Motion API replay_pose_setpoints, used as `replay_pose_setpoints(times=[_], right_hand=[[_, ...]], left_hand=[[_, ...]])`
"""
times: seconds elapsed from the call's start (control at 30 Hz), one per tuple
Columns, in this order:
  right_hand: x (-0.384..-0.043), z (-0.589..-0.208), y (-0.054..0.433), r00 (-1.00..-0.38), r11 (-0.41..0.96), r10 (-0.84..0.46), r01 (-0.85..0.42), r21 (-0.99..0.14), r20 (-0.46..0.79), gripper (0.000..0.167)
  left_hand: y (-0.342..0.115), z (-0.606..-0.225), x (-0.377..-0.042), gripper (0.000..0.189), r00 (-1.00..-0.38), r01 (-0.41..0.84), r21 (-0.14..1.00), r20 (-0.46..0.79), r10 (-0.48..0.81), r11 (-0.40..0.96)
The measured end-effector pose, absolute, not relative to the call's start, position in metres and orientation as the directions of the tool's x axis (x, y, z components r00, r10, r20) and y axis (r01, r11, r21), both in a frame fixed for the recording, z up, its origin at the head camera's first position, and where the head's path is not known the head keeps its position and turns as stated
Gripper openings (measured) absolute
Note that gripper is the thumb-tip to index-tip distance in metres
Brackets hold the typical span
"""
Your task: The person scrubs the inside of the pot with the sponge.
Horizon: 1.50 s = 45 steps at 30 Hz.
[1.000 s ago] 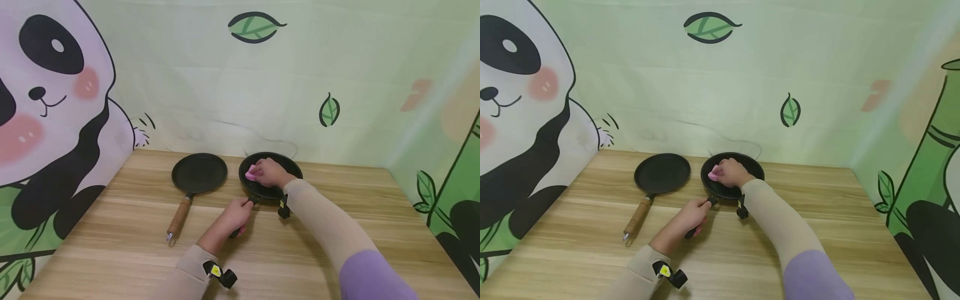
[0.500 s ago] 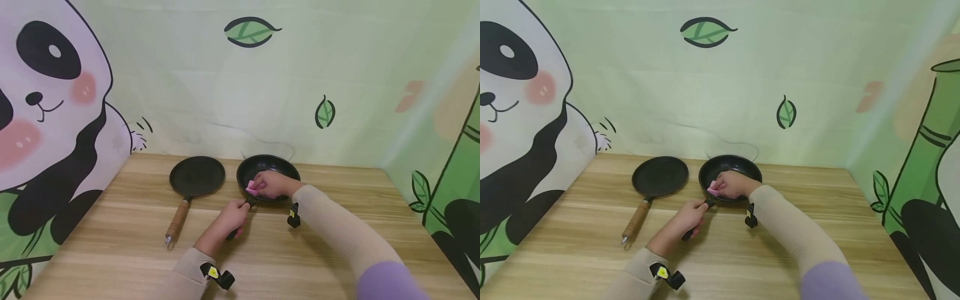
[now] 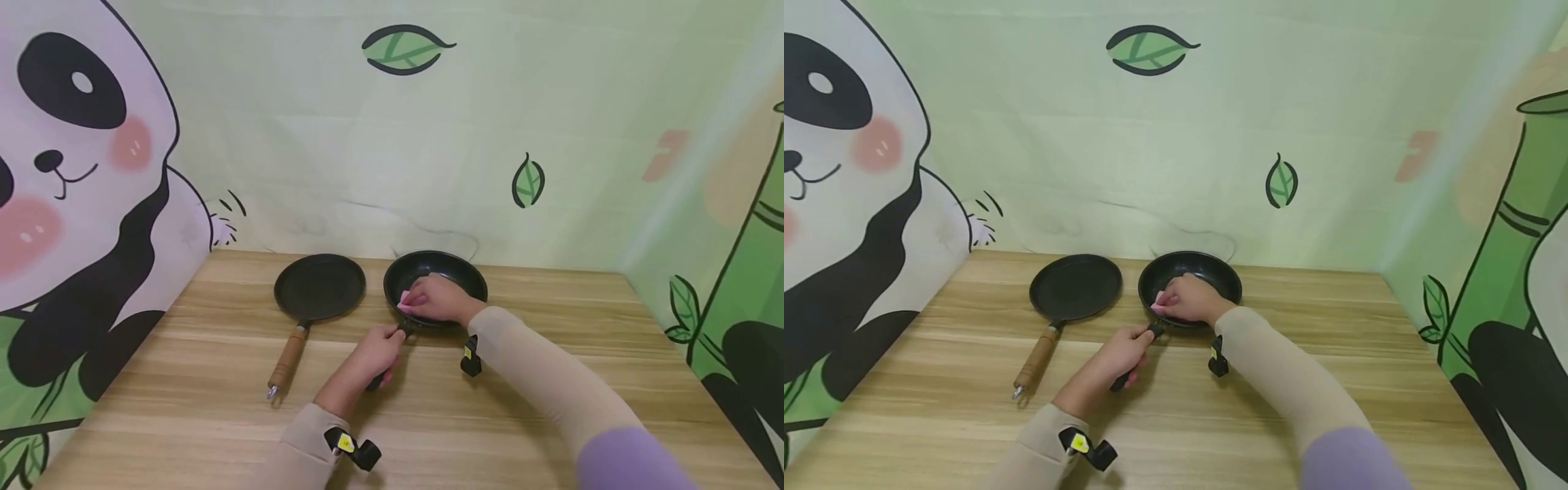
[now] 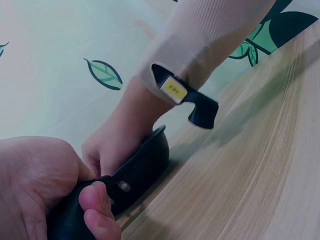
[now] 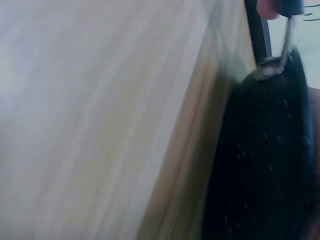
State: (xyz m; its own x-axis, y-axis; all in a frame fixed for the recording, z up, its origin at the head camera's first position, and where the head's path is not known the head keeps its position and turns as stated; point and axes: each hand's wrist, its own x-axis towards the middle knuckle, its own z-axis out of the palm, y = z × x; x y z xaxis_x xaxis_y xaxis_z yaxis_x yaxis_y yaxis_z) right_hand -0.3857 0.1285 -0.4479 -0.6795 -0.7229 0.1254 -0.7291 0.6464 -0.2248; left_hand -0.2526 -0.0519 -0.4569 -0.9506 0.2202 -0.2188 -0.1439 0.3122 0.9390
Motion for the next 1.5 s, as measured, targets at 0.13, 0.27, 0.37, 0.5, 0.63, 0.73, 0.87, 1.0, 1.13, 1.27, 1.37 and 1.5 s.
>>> replay_pose_setpoints(times=[0.13,0.27,0.37,0.5,0.63,0.73,0.87,1.0,1.13,1.27,1.37,1.5], right_hand=[[-0.393,-0.450,0.115,-0.764,0.738,-0.636,-0.643,-0.207,0.107,0.031],[-0.403,-0.451,0.107,-0.835,0.809,-0.547,-0.546,-0.217,0.061,0.034],[-0.408,-0.451,0.104,-0.862,0.839,-0.505,-0.502,-0.209,0.047,0.033],[-0.413,-0.450,0.102,-0.889,0.867,-0.457,-0.453,-0.208,0.036,0.033],[-0.418,-0.449,0.102,-0.908,0.886,-0.418,-0.412,-0.214,0.019,0.033],[-0.422,-0.449,0.103,-0.914,0.896,-0.406,-0.402,-0.187,0.014,0.033],[-0.428,-0.448,0.108,-0.920,0.909,-0.391,-0.389,-0.150,0.014,0.031],[-0.434,-0.447,0.115,-0.916,0.908,-0.402,-0.401,-0.121,0.014,0.029],[-0.435,-0.444,0.124,-0.905,0.901,-0.425,-0.424,-0.094,0.011,0.029],[-0.436,-0.444,0.136,-0.899,0.895,-0.439,-0.438,-0.084,0.009,0.028],[-0.436,-0.443,0.145,-0.894,0.890,-0.449,-0.448,-0.079,0.013,0.028],[-0.435,-0.440,0.154,-0.892,0.891,-0.452,-0.451,-0.053,0.002,0.029]], left_hand=[[-0.054,-0.458,-0.253,0.030,-0.955,-0.141,0.942,-0.211,0.211,0.303],[-0.055,-0.458,-0.254,0.029,-0.956,-0.130,0.945,-0.200,0.213,0.300],[-0.055,-0.457,-0.253,0.029,-0.955,-0.121,0.947,-0.193,0.226,0.297],[-0.055,-0.457,-0.252,0.029,-0.953,-0.112,0.949,-0.187,0.238,0.294],[-0.055,-0.458,-0.251,0.029,-0.954,-0.116,0.945,-0.192,0.231,0.307],[-0.055,-0.457,-0.251,0.029,-0.954,-0.123,0.940,-0.201,0.224,0.317],[-0.055,-0.457,-0.252,0.030,-0.954,-0.131,0.939,-0.207,0.219,0.318],[-0.055,-0.459,-0.253,0.029,-0.955,-0.131,0.940,-0.205,0.214,0.317],[-0.055,-0.459,-0.254,0.029,-0.956,-0.131,0.937,-0.206,0.210,0.323],[-0.055,-0.459,-0.253,0.029,-0.955,-0.144,0.937,-0.216,0.205,0.318],[-0.054,-0.459,-0.252,0.029,-0.956,-0.137,0.943,-0.206,0.208,0.303],[-0.052,-0.460,-0.251,0.030,-0.958,-0.116,0.950,-0.185,0.221,0.290]])
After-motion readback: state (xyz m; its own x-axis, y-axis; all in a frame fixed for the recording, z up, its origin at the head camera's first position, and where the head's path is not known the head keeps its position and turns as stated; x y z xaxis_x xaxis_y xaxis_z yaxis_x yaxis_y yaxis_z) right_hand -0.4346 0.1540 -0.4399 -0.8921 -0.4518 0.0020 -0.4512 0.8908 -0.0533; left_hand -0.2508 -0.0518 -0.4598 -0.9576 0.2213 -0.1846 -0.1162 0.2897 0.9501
